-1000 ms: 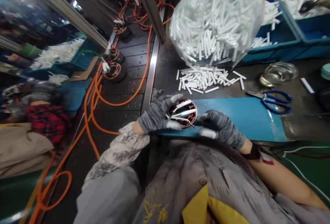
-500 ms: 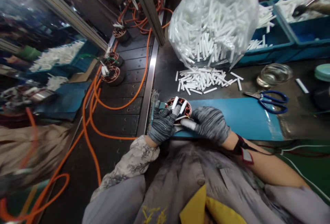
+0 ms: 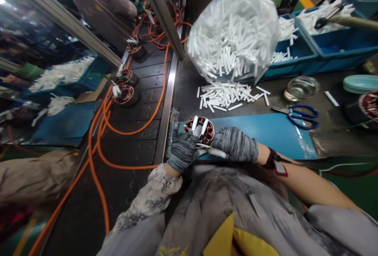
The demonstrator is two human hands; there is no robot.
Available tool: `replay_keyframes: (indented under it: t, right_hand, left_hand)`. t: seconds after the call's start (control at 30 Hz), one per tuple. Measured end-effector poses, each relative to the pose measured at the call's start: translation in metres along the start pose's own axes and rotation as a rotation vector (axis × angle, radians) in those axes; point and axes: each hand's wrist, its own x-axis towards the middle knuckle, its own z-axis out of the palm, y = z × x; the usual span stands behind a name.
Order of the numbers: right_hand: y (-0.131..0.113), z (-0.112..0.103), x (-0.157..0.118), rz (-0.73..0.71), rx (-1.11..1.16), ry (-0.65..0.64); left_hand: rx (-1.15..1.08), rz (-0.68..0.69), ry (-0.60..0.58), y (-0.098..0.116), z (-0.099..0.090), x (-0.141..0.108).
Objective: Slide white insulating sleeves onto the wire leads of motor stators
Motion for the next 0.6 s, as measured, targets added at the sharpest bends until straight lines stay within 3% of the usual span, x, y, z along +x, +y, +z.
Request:
replay_keyframes:
  t: [0.07, 0.27, 0.33, 0.4, 0.43, 0.53, 0.6]
  right_hand:
    - [0.003, 0.003, -0.008, 0.028, 0.081, -0.009]
    - [0.030, -0.011, -0.022, 0.384, 0.403, 0.060]
    - [0.050, -0.026, -0.028, 0.483, 0.287, 0.203]
    - [0.074, -0.041, -0.035, 0.650, -0.043, 0.352]
    - [0.087, -0.046, -0.039, 0.715, -0.208, 0.363]
    - [0.118, -0.055, -0.049, 0.751, -0.353, 0.255]
    - [0.124, -0.055, -0.053, 0.732, -0.400, 0.176]
  left_hand:
    - [0.002, -0.009, 0.011, 0.004, 0.003, 0.002]
    - [-0.053, -0.105, 0.171, 0.019, 0.014, 0.009]
    - [-0.159, -0.143, 0.274, 0.021, 0.016, 0.007]
    - [-0.256, -0.154, 0.344, 0.020, 0.018, 0.004]
    - [-0.274, -0.148, 0.354, 0.020, 0.019, 0.004]
    - [-0.216, -0.141, 0.308, 0.018, 0.021, 0.004]
    - [-0.178, -0.148, 0.287, 0.018, 0.022, 0.006]
